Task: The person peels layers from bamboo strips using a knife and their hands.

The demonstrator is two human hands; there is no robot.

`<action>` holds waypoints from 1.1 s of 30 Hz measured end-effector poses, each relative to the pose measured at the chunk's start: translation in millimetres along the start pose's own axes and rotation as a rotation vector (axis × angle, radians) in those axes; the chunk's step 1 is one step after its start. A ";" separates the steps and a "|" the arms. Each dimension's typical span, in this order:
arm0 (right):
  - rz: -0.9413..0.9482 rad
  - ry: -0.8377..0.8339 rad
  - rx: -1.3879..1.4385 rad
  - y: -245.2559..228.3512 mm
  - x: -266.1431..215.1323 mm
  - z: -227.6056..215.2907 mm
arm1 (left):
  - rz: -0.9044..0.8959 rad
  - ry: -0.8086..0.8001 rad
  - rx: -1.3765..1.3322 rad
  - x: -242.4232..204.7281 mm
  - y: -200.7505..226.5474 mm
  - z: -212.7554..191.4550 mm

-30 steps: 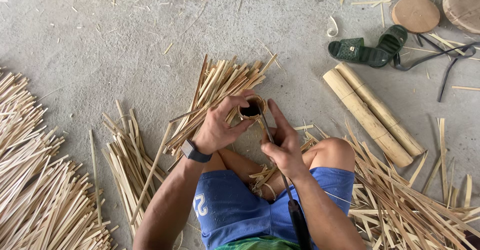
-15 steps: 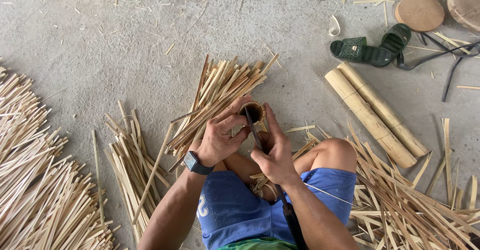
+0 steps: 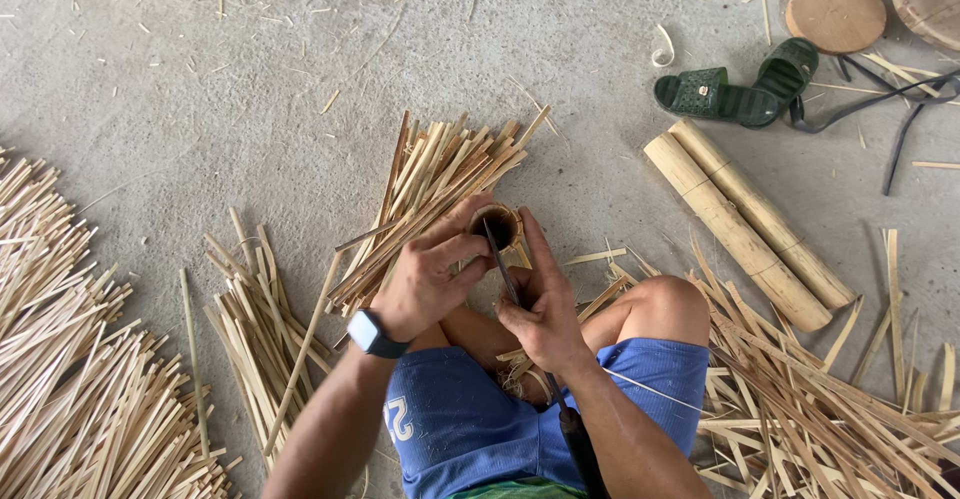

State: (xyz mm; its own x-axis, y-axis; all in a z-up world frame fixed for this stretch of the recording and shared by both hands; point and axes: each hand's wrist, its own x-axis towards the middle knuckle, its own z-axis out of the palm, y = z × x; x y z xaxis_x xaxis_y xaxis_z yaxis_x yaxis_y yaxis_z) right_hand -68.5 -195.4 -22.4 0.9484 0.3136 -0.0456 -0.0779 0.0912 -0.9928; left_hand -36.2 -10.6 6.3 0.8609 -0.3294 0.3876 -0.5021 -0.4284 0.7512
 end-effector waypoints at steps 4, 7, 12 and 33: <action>-0.043 -0.020 0.233 18.0 0.0 -4.3 | 0.293 -0.178 0.777 49.6 50.0 -46.2; -0.034 -0.038 0.297 57.6 -2.4 -9.5 | 0.476 0.067 0.527 57.3 90.6 -56.8; 0.118 -0.003 0.348 137.4 3.0 -13.6 | 0.532 -0.226 0.439 84.9 33.7 28.7; 0.117 -0.073 0.291 90.4 42.1 -5.3 | 0.332 0.082 0.232 27.0 -42.0 2.3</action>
State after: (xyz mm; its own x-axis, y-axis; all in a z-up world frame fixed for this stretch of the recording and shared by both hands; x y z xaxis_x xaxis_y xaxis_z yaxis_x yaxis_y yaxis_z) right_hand -33.9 -178.9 -114.7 0.9040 0.4044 -0.1388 -0.2798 0.3140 -0.9072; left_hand 7.9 -3.5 -15.9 0.6481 -0.4179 0.6367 -0.7506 -0.4917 0.4413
